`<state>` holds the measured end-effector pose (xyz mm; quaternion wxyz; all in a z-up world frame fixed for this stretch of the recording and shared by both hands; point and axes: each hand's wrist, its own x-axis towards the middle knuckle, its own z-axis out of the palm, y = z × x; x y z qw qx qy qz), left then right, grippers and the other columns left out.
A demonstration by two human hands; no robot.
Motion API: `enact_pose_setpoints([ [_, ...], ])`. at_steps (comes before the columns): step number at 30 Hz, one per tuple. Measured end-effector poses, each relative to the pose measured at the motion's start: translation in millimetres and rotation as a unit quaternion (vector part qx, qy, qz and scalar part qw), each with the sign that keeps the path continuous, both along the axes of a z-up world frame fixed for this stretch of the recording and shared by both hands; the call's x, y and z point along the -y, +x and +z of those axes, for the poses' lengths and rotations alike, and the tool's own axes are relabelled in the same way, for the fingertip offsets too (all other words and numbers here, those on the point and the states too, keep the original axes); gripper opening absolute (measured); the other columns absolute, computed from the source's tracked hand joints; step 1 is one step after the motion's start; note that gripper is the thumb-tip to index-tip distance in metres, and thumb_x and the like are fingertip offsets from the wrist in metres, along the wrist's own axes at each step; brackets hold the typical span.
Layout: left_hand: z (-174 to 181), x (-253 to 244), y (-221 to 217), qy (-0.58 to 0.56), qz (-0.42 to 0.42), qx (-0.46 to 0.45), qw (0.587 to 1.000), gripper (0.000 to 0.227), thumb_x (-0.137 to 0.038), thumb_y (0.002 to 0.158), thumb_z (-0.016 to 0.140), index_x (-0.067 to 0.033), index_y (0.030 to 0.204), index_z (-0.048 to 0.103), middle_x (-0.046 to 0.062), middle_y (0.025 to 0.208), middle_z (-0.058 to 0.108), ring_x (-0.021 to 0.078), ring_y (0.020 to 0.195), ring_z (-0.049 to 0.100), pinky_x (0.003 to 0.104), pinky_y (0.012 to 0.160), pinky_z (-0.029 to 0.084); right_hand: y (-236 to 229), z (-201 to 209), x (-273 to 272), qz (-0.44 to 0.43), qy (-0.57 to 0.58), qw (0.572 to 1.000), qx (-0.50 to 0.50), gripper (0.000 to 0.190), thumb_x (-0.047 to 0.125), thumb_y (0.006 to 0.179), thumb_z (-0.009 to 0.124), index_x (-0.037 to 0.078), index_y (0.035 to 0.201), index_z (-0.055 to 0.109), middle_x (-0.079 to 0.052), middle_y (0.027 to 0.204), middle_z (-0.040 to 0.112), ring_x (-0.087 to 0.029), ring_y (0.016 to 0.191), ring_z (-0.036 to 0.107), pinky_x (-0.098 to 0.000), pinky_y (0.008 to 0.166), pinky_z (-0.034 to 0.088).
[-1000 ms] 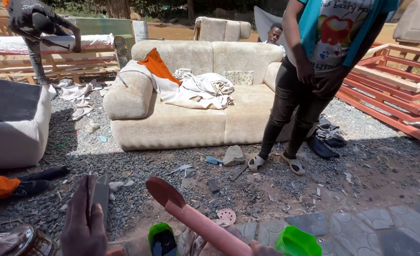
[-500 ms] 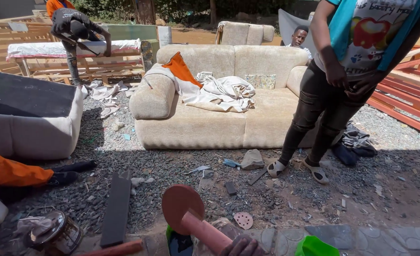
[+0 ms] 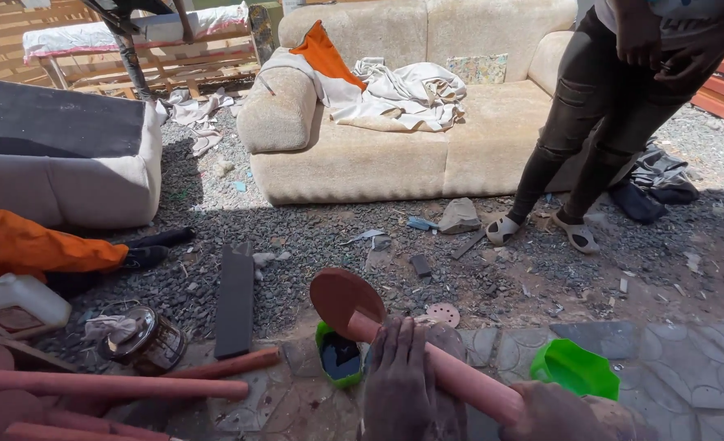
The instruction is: Sanding a wooden furniture leg by hand using a sanding disc in an outdoor workshop.
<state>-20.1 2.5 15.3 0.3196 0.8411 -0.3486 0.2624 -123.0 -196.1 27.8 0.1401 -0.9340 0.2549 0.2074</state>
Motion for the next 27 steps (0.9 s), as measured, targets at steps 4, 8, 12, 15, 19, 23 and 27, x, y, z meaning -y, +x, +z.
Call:
enact_pose_setpoints([
  [4,4.9,41.7,-67.6,-0.005,-0.150,-0.039,0.988,0.050,-0.013,0.088,0.055,0.0147,0.130,0.058,0.035,0.133,0.062,0.0481,0.131,0.055,0.054,0.116,0.035,5.3,-24.3,1.1,0.066,-0.085,0.989,0.098,0.026,0.045,0.086,0.055,0.024,0.093,0.069,-0.003,0.087,0.080,-0.030,0.079,0.077,-0.0472,0.070,0.058],
  [8,14.6,-9.9,-12.7,-0.011,-0.106,-0.034,0.994,0.036,-0.017,0.100,0.055,0.0014,0.129,0.065,0.019,0.136,0.067,0.0348,0.132,0.058,0.049,0.111,0.040,0.8,-2.6,-8.5,0.015,-0.101,0.994,0.048,0.034,0.048,0.067,0.069,0.024,0.092,0.071,0.000,0.087,0.079,-0.027,0.083,0.076,-0.0424,0.078,0.058],
  [12,11.5,11.8,-34.8,-0.023,-0.057,-0.051,0.997,0.039,-0.015,0.099,0.051,0.0045,0.131,0.062,0.020,0.139,0.063,0.0367,0.136,0.053,0.050,0.114,0.037,-0.5,8.2,-6.3,0.000,-0.059,0.997,0.047,0.037,0.045,0.063,0.075,0.023,0.093,0.077,-0.003,0.087,0.080,-0.027,0.082,0.076,-0.0399,0.077,0.059],
  [15,20.5,25.5,-48.0,-0.035,-0.148,-0.041,0.988,0.038,-0.013,0.099,0.053,0.0064,0.130,0.064,0.023,0.136,0.065,0.0392,0.133,0.057,0.050,0.114,0.038,5.1,-6.1,4.6,0.014,-0.053,0.997,0.059,0.040,0.050,0.068,0.071,0.016,0.087,0.078,-0.008,0.084,0.079,-0.031,0.077,0.076,-0.0429,0.073,0.058],
  [19,10.4,-29.2,21.1,0.042,-0.033,-0.001,0.999,0.041,-0.021,0.103,0.046,-0.0002,0.134,0.063,0.017,0.139,0.064,0.0319,0.131,0.058,0.045,0.116,0.036,4.3,16.1,-10.3,0.010,-0.050,0.997,0.057,0.034,0.043,0.061,0.074,0.021,0.086,0.078,-0.002,0.080,0.080,-0.026,0.075,0.075,-0.0381,0.075,0.058],
  [23,21.4,-0.8,-28.3,0.004,-0.008,-0.027,1.000,0.044,-0.014,0.097,0.048,0.0102,0.131,0.060,0.027,0.136,0.062,0.0401,0.136,0.052,0.050,0.122,0.030,4.7,0.6,-14.7,0.019,-0.077,0.993,0.085,0.033,0.044,0.063,0.073,0.020,0.086,0.076,-0.004,0.079,0.078,-0.028,0.074,0.073,-0.0405,0.075,0.057],
  [27,15.8,5.8,-37.7,0.011,-0.139,-0.058,0.989,0.046,-0.017,0.098,0.051,0.0076,0.135,0.061,0.027,0.141,0.062,0.0415,0.136,0.055,0.052,0.118,0.034,-2.1,-13.6,-18.4,0.024,-0.123,0.986,0.109,0.028,0.043,0.077,0.064,0.018,0.086,0.072,-0.008,0.080,0.077,-0.033,0.076,0.074,-0.0467,0.072,0.057],
])
